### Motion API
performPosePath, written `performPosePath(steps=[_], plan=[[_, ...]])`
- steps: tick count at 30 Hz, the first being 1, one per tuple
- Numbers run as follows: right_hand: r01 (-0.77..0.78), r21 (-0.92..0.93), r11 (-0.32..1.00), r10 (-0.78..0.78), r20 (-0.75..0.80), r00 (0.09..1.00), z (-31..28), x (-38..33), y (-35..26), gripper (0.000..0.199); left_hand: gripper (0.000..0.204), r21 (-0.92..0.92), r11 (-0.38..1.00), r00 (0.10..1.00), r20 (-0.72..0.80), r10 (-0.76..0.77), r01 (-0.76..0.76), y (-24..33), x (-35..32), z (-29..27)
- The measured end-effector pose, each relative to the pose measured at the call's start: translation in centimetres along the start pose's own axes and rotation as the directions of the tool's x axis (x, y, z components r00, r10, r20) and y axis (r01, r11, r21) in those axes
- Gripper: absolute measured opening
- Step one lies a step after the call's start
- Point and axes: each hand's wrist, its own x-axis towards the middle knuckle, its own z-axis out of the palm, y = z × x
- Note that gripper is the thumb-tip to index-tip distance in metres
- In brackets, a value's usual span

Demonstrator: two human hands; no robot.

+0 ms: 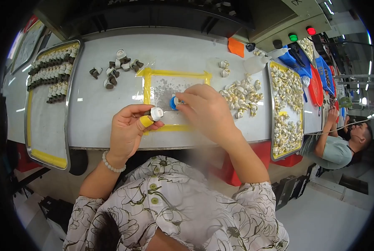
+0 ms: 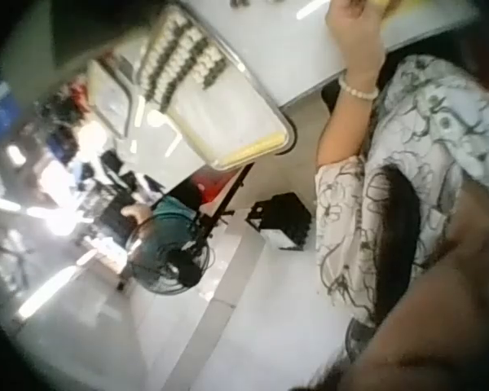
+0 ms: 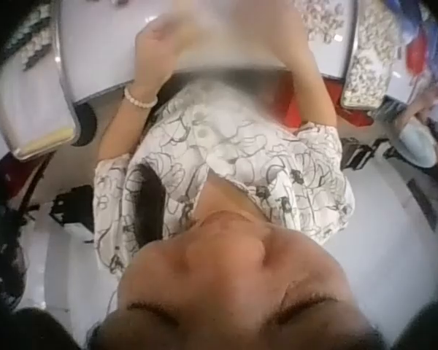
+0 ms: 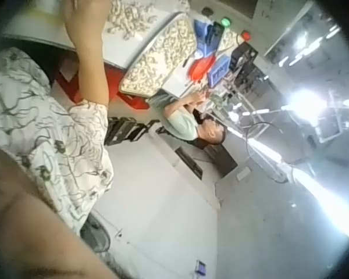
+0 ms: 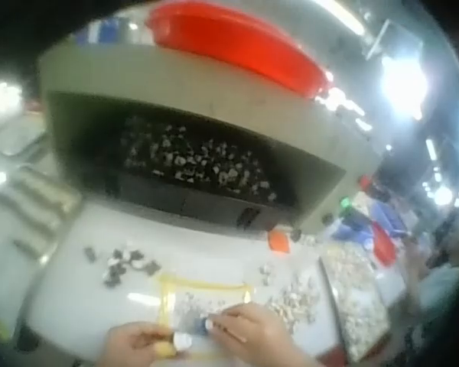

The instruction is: The person fits small rubber or plastic components into plastic housings by hand, then organizes the assembled housings on trays.

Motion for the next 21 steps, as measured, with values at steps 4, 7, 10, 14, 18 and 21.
performPosePath(steps=[4,7,10,14,18,21], plan=[[-0.043,0.246,0.968,0.052,-0.030,0.998,-0.6,0.1,-0.9,0.024,0.023,0.007,1.000,1.000,-0.008,0.012,-0.012,-0.1,0.1,0.0],[-0.061,0.376,0.925,0.065,0.003,0.998,-0.7,0.0,-1.8,0.025,0.023,0.015,1.000,1.000,-0.017,0.021,-0.020,-0.4,0.1,-0.2],[-0.085,0.390,0.917,0.076,0.037,0.996,-0.6,0.1,-2.1,0.025,0.023,0.023,1.000,1.000,-0.019,0.017,-0.016,-0.5,0.1,-0.2],[-0.127,0.373,0.919,0.090,0.116,0.989,-0.4,-0.2,-2.0,0.026,0.021,0.079,0.997,0.999,-0.030,0.016,-0.014,-0.7,-0.2,-0.2],[-0.151,0.394,0.907,0.109,0.127,0.986,-0.3,-0.4,-1.8,0.024,0.019,0.083,0.996,1.000,-0.008,-0.017,0.017,-0.5,-0.2,0.1],[-0.178,0.455,0.873,0.128,0.139,0.982,-0.1,-0.5,-1.7,0.024,0.019,0.100,0.995,1.000,0.024,-0.003,0.001,-0.4,0.0,-0.1]])
